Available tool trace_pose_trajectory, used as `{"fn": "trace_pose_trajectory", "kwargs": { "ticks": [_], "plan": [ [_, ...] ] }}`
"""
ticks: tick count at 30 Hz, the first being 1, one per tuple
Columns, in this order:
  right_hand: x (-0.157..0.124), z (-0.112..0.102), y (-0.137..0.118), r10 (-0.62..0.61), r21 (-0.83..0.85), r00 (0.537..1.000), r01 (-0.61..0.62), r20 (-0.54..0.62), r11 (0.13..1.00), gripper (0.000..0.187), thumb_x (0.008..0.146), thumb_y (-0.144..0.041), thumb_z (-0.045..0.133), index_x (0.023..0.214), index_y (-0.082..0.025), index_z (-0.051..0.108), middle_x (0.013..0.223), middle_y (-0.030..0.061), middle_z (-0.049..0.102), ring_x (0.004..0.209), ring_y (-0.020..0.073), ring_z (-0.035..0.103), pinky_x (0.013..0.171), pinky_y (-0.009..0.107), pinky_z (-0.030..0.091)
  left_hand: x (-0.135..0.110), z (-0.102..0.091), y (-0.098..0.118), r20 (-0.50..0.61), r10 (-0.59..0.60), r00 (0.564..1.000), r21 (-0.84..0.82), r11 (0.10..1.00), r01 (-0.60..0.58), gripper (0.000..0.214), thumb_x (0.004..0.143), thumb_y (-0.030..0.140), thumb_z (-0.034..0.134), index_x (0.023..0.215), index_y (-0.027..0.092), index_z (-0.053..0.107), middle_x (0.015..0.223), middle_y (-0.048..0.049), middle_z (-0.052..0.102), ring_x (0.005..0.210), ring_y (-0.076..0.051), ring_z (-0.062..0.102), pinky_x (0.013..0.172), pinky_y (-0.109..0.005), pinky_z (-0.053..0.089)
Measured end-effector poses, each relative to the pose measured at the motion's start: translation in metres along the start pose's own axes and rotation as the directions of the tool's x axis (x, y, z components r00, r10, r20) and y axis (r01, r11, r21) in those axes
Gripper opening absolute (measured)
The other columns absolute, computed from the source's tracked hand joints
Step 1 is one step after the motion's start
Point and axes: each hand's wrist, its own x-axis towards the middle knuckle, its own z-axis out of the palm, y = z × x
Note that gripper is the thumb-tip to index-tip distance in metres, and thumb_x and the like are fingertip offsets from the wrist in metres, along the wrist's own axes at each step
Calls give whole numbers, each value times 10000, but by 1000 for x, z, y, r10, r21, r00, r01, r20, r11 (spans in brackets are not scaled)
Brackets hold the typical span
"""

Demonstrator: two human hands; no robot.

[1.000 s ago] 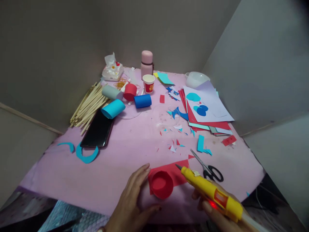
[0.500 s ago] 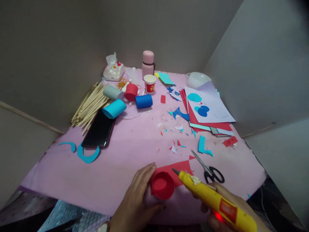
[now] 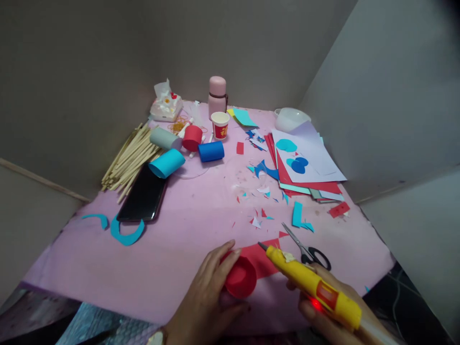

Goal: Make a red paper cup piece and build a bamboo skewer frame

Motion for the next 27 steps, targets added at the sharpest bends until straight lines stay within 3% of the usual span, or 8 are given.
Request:
{"fn": "trace_pose_trajectory", "kwargs": {
  "ticks": [6,11,16,18,21,23,25,27],
  "plan": [
    [4,3,13,27,-3,997,-27,71,1000,210,795,-362,557,969,-273,633,774,1,715,665,210,679,595,260,521,-9,-2,-8,4,-76,997,5,997,76,902,674,193,742,1415,332,247,1420,-99,440,1269,-298,457,993,-471,450],
    [5,7,17,60,28,994,-63,92,998,144,802,-376,544,873,-262,597,756,-7,679,661,196,649,607,258,482,-21,-3,-20,43,-155,987,71,986,152,797,758,221,656,1418,311,219,1429,-100,419,1285,-286,437,1007,-477,429],
    [6,10,20,80,69,974,-97,214,993,96,788,-330,564,809,-239,543,719,-20,645,615,168,604,548,239,444,-22,1,-27,52,-122,991,130,985,115,706,824,308,605,1416,291,220,1406,-116,435,1269,-285,454,997,-463,447],
    [5,9,24,75,71,978,-90,195,993,96,795,-325,563,823,-239,533,714,-20,639,617,164,597,547,236,441,-21,2,-28,42,-122,992,155,981,114,667,843,334,587,1409,288,238,1387,-116,455,1252,-282,474,982,-452,465],
    [5,4,36,83,43,989,-89,126,995,140,839,-381,531,858,-242,526,753,1,649,653,177,618,563,244,455,-20,2,-29,22,-127,992,174,977,121,637,853,345,573,1403,278,259,1368,-119,475,1230,-279,499,964,-437,486],
    [7,0,51,140,-1,990,-140,9,990,199,875,-430,481,909,-237,513,799,24,649,682,190,629,582,261,467,-19,2,-31,15,-115,993,182,977,110,636,847,341,577,1401,276,270,1361,-118,485,1216,-282,513,955,-439,493],
    [13,-6,71,216,-83,956,-236,-200,968,247,875,-456,472,958,-224,489,810,36,635,679,205,625,586,286,469,-19,3,-34,-4,-89,996,184,979,89,639,829,357,595,1390,281,298,1342,-109,509,1187,-288,538,938,-440,507],
    [23,-12,93,208,-205,884,-316,-419,926,281,847,-431,500,1005,-201,469,833,53,617,700,232,622,587,315,460,-19,6,-37,-49,-101,994,151,983,107,632,808,404,608,1369,287,342,1321,-96,530,1166,-296,553,935,-443,509]
  ]
}}
